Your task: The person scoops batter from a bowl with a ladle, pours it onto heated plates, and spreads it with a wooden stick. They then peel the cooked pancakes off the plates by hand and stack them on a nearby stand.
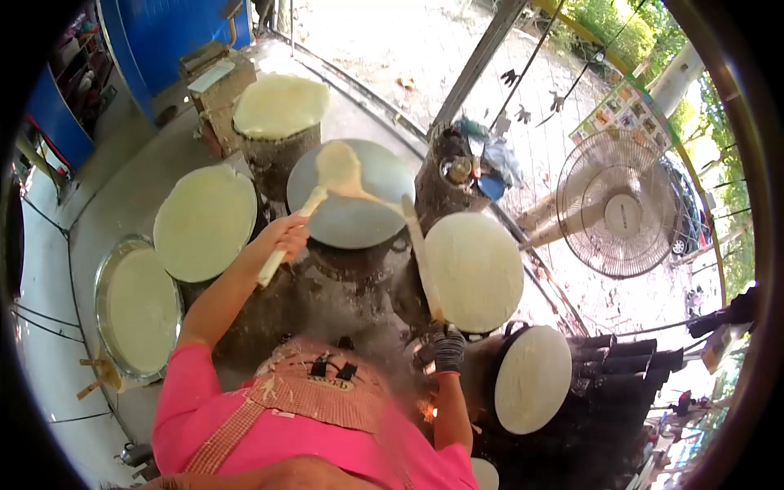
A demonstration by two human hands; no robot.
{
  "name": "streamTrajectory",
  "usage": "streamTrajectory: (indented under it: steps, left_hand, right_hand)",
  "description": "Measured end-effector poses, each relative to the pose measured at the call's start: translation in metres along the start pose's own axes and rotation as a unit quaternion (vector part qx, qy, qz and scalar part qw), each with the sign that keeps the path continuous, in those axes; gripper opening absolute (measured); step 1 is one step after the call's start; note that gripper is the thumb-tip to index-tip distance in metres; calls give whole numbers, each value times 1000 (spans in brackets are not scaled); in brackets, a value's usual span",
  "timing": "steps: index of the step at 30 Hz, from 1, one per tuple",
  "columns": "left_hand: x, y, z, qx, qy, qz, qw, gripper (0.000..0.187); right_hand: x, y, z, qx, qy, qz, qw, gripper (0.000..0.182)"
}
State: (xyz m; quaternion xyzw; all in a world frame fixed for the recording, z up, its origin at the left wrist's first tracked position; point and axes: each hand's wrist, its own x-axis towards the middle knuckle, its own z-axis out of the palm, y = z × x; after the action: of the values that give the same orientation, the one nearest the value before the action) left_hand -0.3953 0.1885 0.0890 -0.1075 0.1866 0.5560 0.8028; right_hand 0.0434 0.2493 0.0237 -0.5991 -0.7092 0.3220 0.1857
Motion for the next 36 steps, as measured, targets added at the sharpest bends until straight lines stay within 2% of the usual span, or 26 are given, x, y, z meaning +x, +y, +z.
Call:
streamTrajectory:
  steps: [1,2,4,6,7,8,9,10,12,13,14,15,16,17,18,20,21,22,24,26,29,31,33,34,36]
  left_hand:
    - [22,12,16,151,53,64,985,26]
    - [44,22,33,296,104,129,941,28]
    - [92,36,45,413,196,178,871,34]
    - [144,48,33,453,220,221,835,43]
    - [170,54,18,470,234,237,817,47]
    - [199,66,-12,556,294,264,731,53]
    - [220,85,-34,629,346,294,631,60]
    - [223,96,-47,700,359,335,518,62]
    - [220,110,-67,795,377,392,270,66]
    - [219,113,-73,804,369,386,261,65]
    - [205,113,-64,811,363,384,252,65]
    - [195,112,-57,819,355,379,243,64]
    - [193,114,-52,813,351,382,264,65]
    - [193,117,-44,809,346,381,282,65]
    - [192,120,-36,805,341,383,298,66]
    - [176,131,-6,757,333,416,378,65]
    - [162,141,9,732,326,434,412,65]
    - [142,147,18,715,300,466,426,65]
    - [105,146,13,673,242,517,470,64]
    - [79,139,-32,687,199,485,504,63]
    - [26,102,-115,703,284,335,560,65]
    - [-20,80,-121,664,332,252,621,66]
    - [-43,60,-152,643,341,239,643,65]
    - [-43,63,-171,656,329,258,629,65]
    - [-43,62,-184,663,310,286,619,66]
  right_hand:
    - [15,-19,-2,17,28,-29,999,34]
    - [30,-37,1,35,58,-59,996,39]
    - [65,-70,20,-131,93,-234,959,43]
    - [92,-104,54,-157,92,-237,954,31]
    - [118,-94,81,-208,54,-178,960,26]
    - [142,-78,110,-257,12,-114,960,27]
    - [144,-79,107,-207,58,-120,969,27]
    - [147,-79,105,-156,104,-130,974,30]
    - [164,-68,90,-53,27,-42,997,27]
    - [171,-61,102,194,28,-16,980,21]
    - [177,-54,114,431,43,6,902,19]
    - [169,-87,117,466,51,53,882,19]
    - [166,-115,122,500,60,103,858,20]
    - [171,-131,128,327,8,104,939,26]
    - [221,-55,193,-16,43,-6,999,32]
    - [216,-56,176,-152,121,-93,976,35]
    - [199,-92,150,-130,76,20,988,39]
    - [231,-71,160,2,-32,138,990,39]
    - [206,-106,181,230,87,79,966,40]
    - [222,-113,162,145,28,61,987,36]
    - [244,-125,156,29,-95,39,994,34]
    - [227,-144,156,130,-144,82,978,36]
    - [180,-175,126,372,-155,188,896,40]
    - [205,-149,171,-58,-134,165,975,43]
    - [227,-125,260,-33,40,131,990,51]
